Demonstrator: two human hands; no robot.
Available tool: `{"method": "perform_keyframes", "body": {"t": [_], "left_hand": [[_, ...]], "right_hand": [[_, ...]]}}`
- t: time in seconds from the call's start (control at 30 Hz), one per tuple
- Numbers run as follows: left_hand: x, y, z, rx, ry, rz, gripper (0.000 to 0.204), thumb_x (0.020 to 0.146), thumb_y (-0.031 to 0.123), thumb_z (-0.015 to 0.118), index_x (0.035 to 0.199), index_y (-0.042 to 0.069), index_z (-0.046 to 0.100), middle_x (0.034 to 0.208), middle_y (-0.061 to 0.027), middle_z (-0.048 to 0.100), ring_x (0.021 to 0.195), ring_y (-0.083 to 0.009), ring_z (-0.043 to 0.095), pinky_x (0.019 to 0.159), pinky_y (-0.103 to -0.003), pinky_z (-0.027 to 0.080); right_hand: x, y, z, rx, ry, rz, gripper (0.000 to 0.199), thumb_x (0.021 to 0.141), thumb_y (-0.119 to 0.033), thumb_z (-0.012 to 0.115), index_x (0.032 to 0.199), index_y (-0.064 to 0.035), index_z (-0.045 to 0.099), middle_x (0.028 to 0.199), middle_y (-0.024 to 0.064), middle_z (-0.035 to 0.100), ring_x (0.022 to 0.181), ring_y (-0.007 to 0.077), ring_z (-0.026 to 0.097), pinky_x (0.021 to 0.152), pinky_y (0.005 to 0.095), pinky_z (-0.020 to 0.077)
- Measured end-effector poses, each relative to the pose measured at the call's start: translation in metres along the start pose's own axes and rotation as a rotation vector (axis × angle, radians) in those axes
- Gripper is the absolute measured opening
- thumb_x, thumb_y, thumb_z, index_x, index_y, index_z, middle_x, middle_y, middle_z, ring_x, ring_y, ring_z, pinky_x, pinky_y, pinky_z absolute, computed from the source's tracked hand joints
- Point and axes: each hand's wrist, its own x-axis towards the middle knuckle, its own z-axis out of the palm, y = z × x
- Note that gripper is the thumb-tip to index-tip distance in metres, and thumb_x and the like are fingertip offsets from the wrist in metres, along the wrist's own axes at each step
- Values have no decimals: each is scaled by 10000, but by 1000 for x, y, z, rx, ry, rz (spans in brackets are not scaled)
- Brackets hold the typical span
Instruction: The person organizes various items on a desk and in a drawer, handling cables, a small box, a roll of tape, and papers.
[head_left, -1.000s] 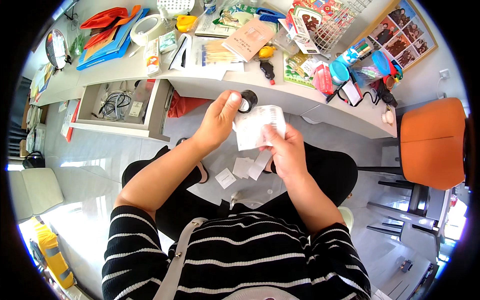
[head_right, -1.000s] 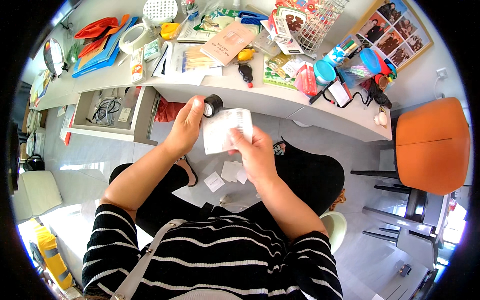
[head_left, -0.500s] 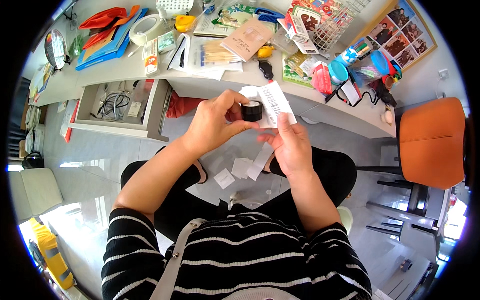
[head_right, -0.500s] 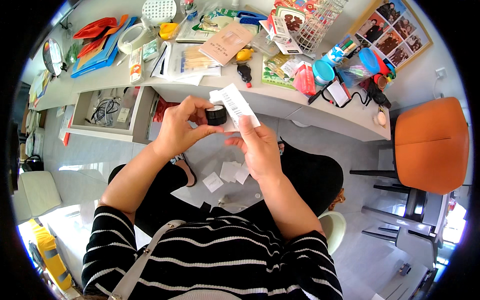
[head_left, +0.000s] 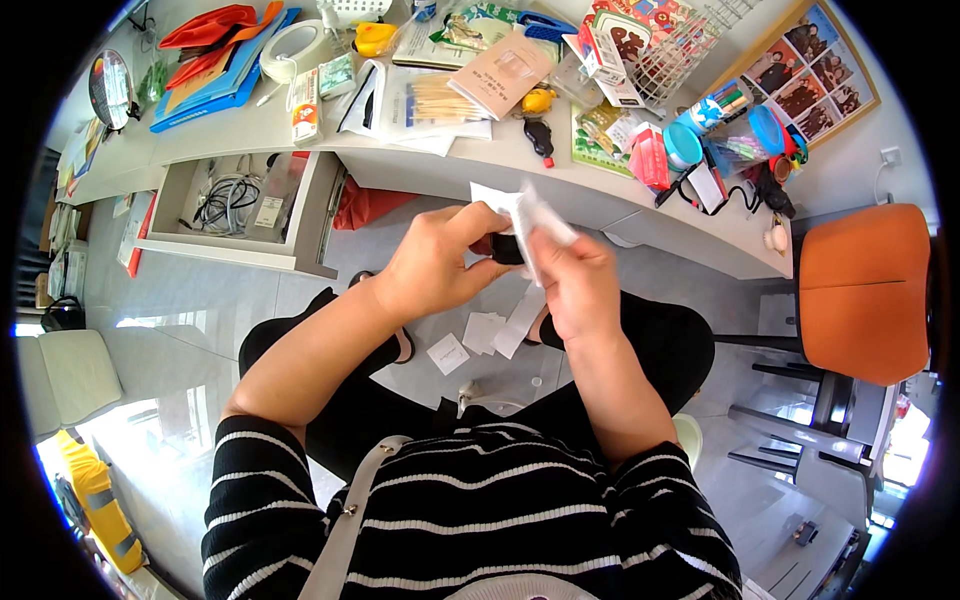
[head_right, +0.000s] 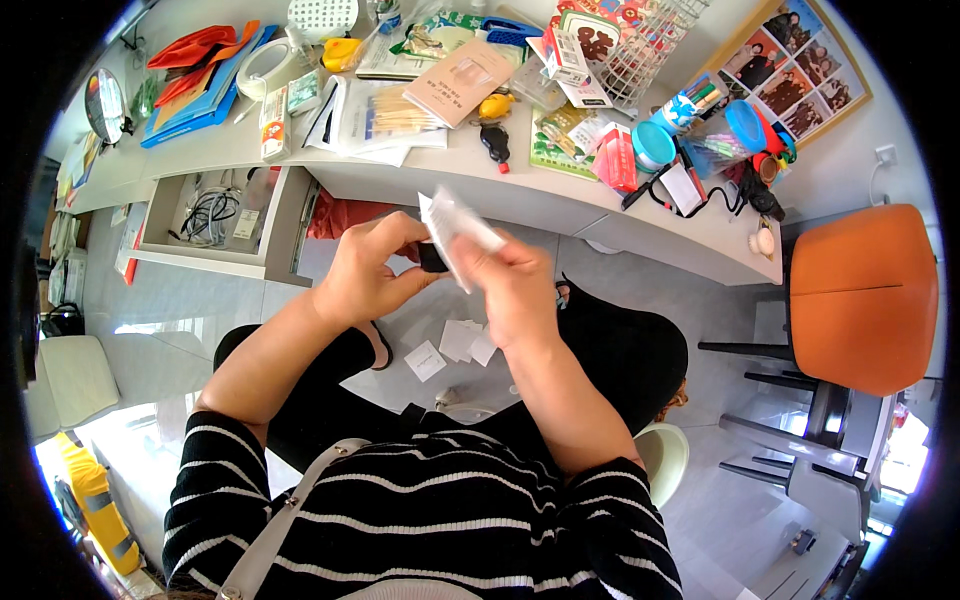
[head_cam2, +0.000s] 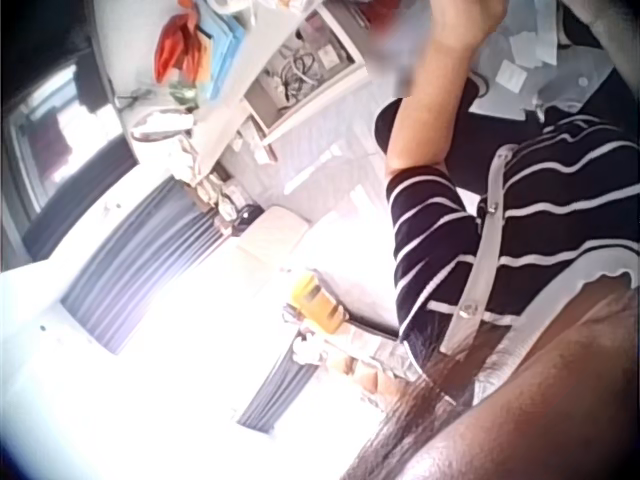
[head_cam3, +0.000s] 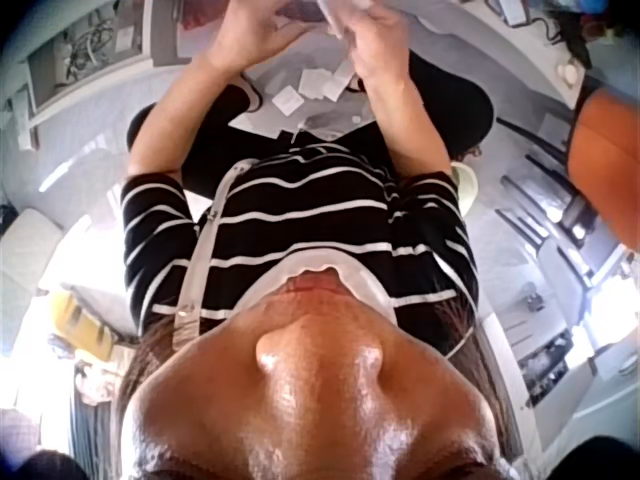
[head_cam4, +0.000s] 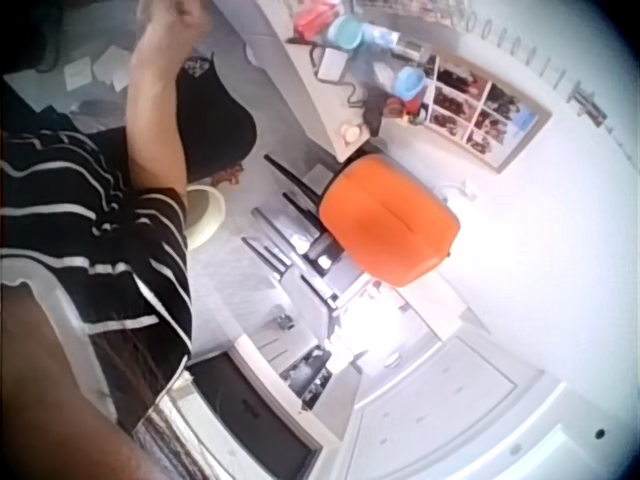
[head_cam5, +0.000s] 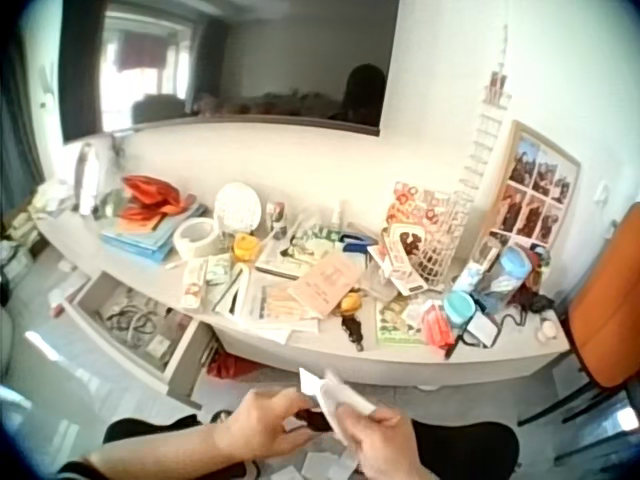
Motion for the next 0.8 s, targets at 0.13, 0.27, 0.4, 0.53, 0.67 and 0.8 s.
{"method": "perform_keyframes", "body": {"t": [0.13,0.27,0.4,0.53,0.67,0.8], "left_hand": [[-6,-3,10,-324,22,-237,363,732,66,754,1037,15,564,863,-73,643,769,-142,632,682,-283,521],[1,-1,11,-920,-11,-500,353,780,70,718,1089,29,552,994,-33,606,919,-137,585,770,-282,510],[6,2,1,-1176,16,-596,364,768,59,724,1087,37,550,1010,-34,595,941,-125,563,823,-286,499],[7,-3,4,-985,-12,-485,371,768,96,735,1086,38,553,1012,-31,590,948,-134,563,825,-290,496],[7,-1,5,-726,-22,-408,393,752,139,758,1081,34,570,1007,-29,581,952,-137,560,821,-296,492],[9,-2,-8,-199,-72,-210,399,697,210,792,988,2,616,853,-91,600,764,-200,592,660,-290,481]], "right_hand": [[1,-3,-3,22,35,16,272,853,-135,654,1054,47,626,956,81,649,832,124,608,727,244,483],[9,-9,-4,125,77,-57,292,908,-178,569,1118,25,574,1008,90,642,902,158,623,792,298,497],[12,-29,-1,223,256,-186,289,892,-142,601,1095,61,574,1016,96,632,906,161,615,785,295,498],[-2,-22,4,-126,281,-420,243,871,-122,636,1032,60,622,986,101,639,886,116,593,795,266,465],[-2,-7,11,-297,63,-447,176,870,-147,640,933,13,680,1065,62,600,923,96,543,799,253,442],[0,-19,17,-112,-72,-173,174,832,-119,680,919,31,663,1046,58,598,928,102,550,783,244,449]]}}
